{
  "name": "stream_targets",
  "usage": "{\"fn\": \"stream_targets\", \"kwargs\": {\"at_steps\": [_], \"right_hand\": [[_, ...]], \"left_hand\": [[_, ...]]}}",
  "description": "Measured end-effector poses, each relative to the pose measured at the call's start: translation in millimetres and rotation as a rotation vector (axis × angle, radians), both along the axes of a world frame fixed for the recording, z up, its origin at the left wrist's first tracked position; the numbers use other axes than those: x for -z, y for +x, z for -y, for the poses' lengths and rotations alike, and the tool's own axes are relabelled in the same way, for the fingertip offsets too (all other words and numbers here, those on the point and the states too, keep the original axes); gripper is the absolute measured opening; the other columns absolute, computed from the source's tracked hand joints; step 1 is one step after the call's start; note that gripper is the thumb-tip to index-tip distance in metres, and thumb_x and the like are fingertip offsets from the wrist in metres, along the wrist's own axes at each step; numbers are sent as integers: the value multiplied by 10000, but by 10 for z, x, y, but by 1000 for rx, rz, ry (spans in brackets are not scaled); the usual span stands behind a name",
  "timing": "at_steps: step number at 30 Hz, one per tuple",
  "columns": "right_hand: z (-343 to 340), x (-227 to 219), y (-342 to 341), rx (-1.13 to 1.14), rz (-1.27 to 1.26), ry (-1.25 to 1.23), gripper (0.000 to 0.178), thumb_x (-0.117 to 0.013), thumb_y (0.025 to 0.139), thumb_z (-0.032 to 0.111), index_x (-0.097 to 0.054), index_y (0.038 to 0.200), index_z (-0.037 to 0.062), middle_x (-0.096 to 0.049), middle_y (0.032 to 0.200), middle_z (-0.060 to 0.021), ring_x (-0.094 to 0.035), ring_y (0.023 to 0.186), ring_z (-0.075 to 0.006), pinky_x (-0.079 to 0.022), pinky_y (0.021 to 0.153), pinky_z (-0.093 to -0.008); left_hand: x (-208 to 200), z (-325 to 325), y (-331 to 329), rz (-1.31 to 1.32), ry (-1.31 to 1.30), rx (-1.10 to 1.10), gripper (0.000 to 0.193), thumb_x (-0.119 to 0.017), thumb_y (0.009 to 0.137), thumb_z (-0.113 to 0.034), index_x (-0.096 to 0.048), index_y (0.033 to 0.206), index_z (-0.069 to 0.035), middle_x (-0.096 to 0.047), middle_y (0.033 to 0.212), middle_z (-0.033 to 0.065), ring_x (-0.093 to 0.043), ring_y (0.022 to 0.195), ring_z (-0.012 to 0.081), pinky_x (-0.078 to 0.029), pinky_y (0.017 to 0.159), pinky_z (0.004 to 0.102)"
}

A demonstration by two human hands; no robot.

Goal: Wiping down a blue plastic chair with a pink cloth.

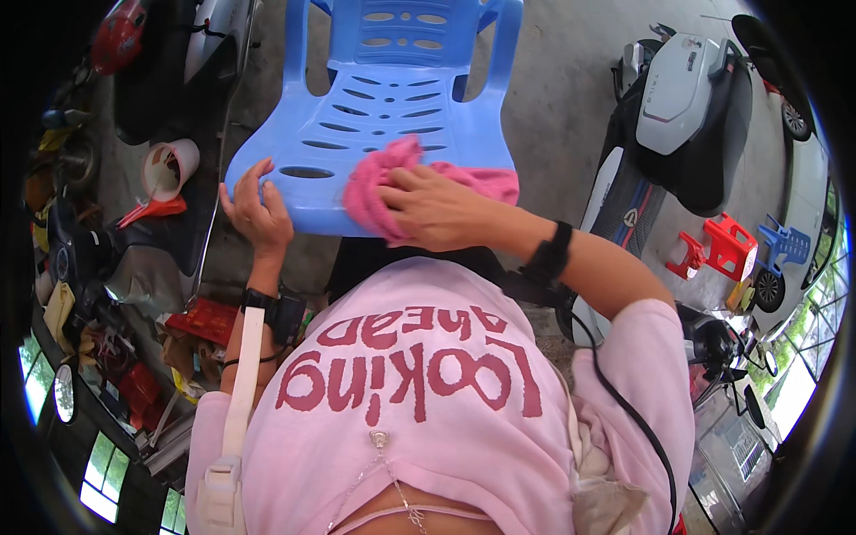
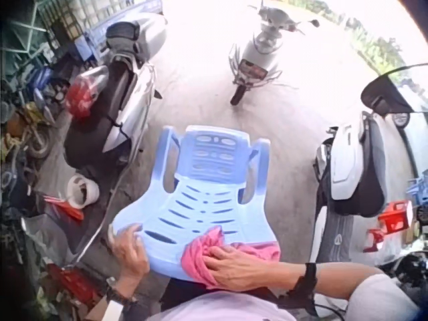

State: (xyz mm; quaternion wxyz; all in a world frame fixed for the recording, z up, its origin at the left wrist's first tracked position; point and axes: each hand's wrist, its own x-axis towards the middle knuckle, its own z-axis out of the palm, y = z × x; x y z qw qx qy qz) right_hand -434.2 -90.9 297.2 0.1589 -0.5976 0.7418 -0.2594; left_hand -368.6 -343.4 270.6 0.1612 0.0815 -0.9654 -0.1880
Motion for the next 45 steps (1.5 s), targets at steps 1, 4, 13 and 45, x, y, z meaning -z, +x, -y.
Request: {"fn": "stream_targets", "kwargs": {"at_steps": [1, 4, 13, 45], "right_hand": [[168, -33, -3, -2, -21, -61, 454, -592, 836, 462, -634, 927, 19, -523, 1127, -103, -453, 1085, -303, -379, 886, -450], [448, -75, -11, 12, 101, -41, 494, -612, 831, 461, -608, 1023, 6, -507, 1211, -134, -432, 1161, -340, -367, 926, -452], [-1464, 63, 111, 238, 120, 319, 321, -669, 796, 342, -655, 1014, 107, -540, 1221, -58, -393, 1243, -317, -340, 985, -470], [-39, -34, 163, 153, 141, -3, 262, -653, 788, 214, -640, 1035, 126, -554, 1227, -46, -389, 1277, -324, -313, 1037, -470]], "left_hand": [[9, 9, -3, 10, 19, -7, 300, -488, 826, -143, -630, 1090, -116, -660, 1035, 24, -598, 1011, 201, -163, 1100, 524], [-8, 33, 6, 34, 39, -17, 308, -484, 824, -143, -629, 1095, -120, -660, 1031, 19, -597, 1012, 201, -153, 1102, 531], [6, 61, 35, 40, 4, -2, 296, -477, 831, -128, -634, 1081, -114, -662, 1017, 13, -597, 1002, 202, -161, 1098, 534], [-24, 49, 23, 88, 23, 35, 245, -472, 835, -118, -656, 997, -134, -661, 900, -20, -597, 930, 177, -182, 1089, 511]]}}
